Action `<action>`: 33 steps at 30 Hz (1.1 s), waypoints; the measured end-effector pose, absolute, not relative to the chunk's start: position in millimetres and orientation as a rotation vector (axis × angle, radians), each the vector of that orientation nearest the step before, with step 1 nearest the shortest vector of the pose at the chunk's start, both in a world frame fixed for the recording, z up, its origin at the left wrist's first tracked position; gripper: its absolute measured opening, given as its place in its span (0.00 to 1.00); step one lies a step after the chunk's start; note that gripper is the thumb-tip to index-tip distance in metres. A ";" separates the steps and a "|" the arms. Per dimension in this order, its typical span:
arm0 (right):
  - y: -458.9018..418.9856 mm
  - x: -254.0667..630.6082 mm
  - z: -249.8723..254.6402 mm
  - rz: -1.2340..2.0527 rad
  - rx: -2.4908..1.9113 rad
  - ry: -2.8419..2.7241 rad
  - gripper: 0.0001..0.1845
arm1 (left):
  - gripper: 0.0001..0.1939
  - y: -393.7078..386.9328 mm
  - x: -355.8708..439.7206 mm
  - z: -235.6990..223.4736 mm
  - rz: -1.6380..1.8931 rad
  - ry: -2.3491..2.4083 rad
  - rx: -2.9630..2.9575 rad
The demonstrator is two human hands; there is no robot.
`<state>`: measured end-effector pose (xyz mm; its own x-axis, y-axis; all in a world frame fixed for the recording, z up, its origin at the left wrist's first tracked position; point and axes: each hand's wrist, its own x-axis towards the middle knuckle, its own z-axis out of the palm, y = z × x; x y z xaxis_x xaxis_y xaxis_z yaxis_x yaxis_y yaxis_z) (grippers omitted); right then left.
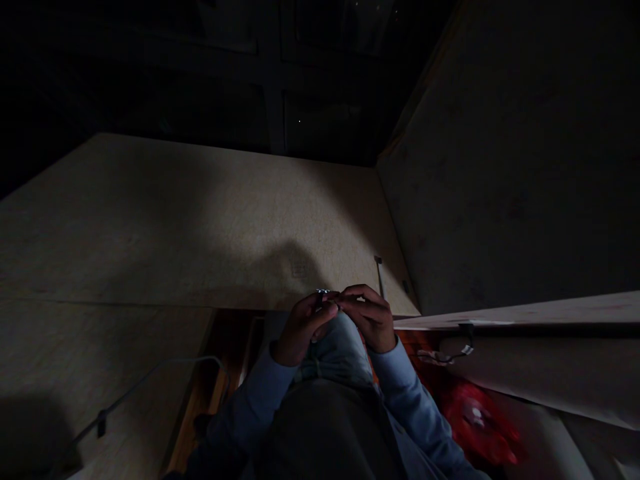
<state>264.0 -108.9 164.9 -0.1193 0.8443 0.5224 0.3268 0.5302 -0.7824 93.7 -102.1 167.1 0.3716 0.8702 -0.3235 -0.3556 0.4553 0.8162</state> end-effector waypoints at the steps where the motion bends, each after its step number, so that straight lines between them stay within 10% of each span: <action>1: -109.1 263.5 164.4 0.605 -0.988 -1.685 0.11 | 0.26 -102.2 94.0 166.6 0.886 0.851 0.726; 33: -138.4 265.7 148.3 0.953 -0.931 -1.468 0.23 | 0.30 -131.6 100.9 174.8 0.960 0.944 0.733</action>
<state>265.7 -138.4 148.3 -0.0916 0.9275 0.3625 0.0464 0.3676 -0.9288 100.9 -131.6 174.8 0.2577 0.9092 -0.3271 -0.3425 0.4025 0.8489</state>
